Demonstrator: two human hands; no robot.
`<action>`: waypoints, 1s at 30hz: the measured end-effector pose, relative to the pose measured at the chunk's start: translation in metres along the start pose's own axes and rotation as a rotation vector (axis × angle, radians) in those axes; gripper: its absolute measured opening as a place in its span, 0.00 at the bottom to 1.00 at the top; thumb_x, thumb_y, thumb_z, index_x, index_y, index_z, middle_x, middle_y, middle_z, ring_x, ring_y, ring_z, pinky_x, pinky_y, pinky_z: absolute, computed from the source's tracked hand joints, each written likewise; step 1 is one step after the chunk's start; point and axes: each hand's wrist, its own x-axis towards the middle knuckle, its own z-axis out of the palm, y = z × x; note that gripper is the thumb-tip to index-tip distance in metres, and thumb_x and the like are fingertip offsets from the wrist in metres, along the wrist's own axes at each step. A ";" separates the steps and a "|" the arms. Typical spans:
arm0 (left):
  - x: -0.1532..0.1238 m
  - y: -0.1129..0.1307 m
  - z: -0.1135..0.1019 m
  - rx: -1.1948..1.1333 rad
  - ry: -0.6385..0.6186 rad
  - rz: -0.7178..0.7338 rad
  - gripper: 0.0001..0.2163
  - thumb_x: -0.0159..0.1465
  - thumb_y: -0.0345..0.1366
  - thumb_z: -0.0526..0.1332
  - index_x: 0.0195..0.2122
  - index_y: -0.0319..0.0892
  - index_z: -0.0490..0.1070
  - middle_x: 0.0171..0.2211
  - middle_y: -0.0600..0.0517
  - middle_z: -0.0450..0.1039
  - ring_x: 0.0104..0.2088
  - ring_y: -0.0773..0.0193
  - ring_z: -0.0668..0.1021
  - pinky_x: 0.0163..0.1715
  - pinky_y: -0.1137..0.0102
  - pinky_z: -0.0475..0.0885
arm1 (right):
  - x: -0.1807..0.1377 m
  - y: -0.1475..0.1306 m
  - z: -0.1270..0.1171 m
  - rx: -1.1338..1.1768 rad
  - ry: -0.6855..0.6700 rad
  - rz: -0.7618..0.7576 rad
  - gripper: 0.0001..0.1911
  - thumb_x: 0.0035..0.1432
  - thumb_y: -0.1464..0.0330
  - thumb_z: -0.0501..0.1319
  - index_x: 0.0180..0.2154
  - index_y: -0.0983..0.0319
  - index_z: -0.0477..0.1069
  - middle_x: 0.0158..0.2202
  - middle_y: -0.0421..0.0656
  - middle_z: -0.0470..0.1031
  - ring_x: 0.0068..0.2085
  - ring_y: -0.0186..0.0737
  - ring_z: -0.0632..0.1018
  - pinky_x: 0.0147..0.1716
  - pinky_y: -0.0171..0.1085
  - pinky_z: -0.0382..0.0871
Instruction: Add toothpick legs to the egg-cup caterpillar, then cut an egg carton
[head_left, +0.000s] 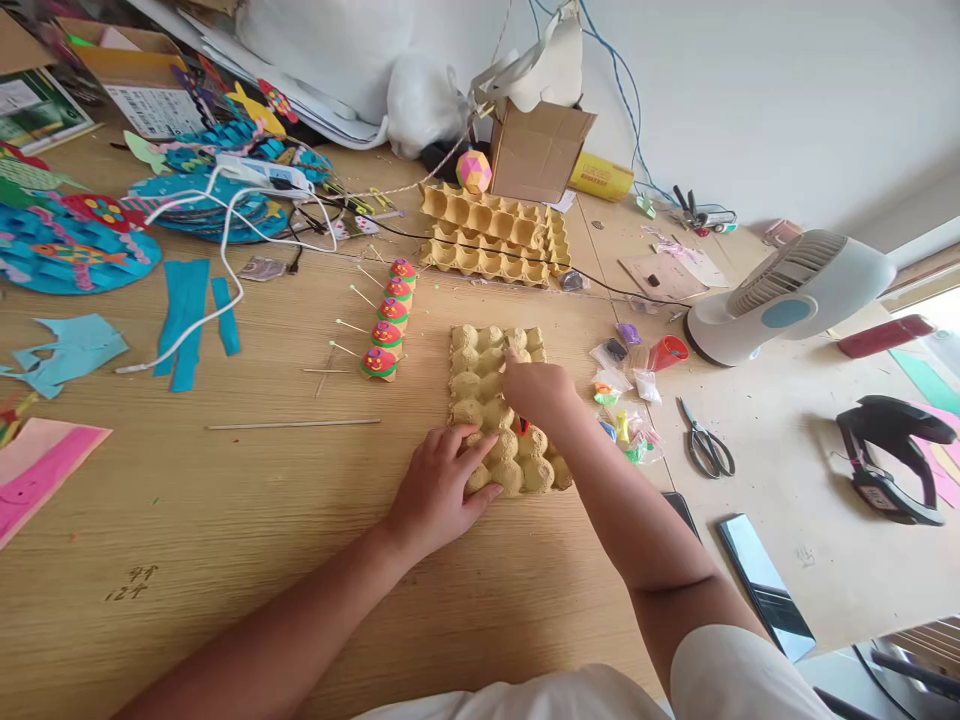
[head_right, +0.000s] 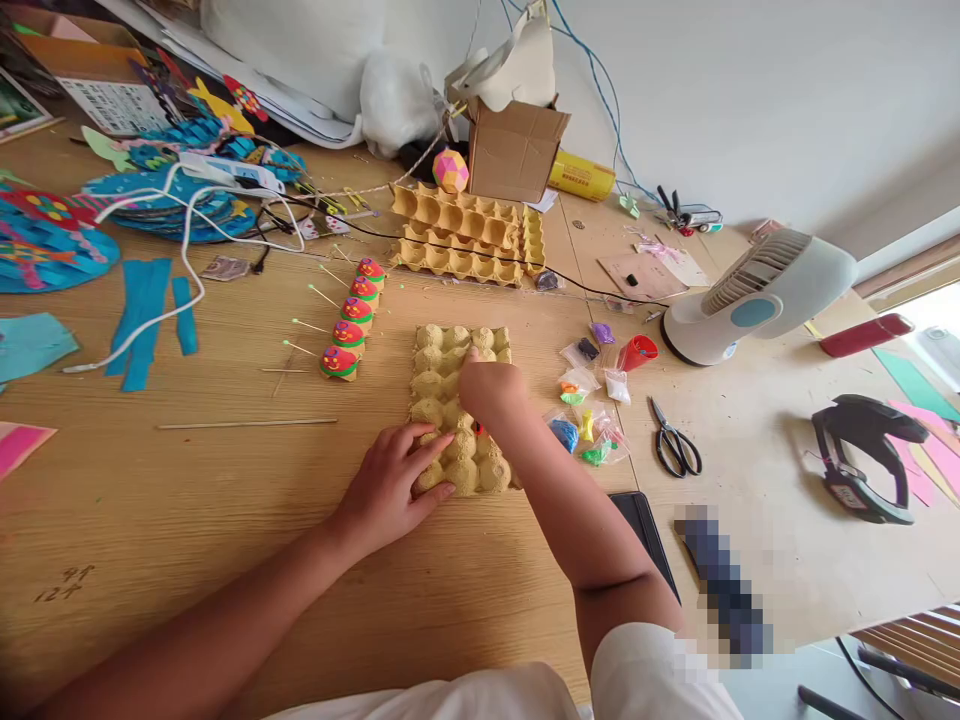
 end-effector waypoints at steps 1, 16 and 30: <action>0.000 0.000 0.000 0.002 -0.002 -0.003 0.25 0.64 0.46 0.65 0.62 0.50 0.67 0.56 0.43 0.66 0.55 0.47 0.69 0.55 0.49 0.70 | -0.003 0.001 0.001 -0.002 0.005 -0.004 0.37 0.65 0.72 0.50 0.73 0.69 0.44 0.46 0.60 0.81 0.46 0.52 0.83 0.40 0.44 0.75; 0.000 0.000 -0.001 0.010 -0.020 -0.008 0.26 0.65 0.46 0.64 0.63 0.49 0.67 0.58 0.43 0.65 0.56 0.47 0.69 0.55 0.49 0.69 | -0.013 0.006 -0.002 -0.007 0.050 -0.016 0.36 0.67 0.71 0.46 0.72 0.71 0.42 0.51 0.63 0.79 0.48 0.50 0.82 0.41 0.43 0.76; 0.001 0.002 -0.004 -0.008 -0.034 -0.022 0.25 0.64 0.46 0.64 0.62 0.50 0.67 0.57 0.44 0.65 0.56 0.46 0.68 0.55 0.48 0.69 | -0.007 0.006 -0.001 0.042 -0.004 0.007 0.34 0.65 0.70 0.51 0.71 0.68 0.51 0.48 0.59 0.81 0.47 0.51 0.83 0.41 0.43 0.76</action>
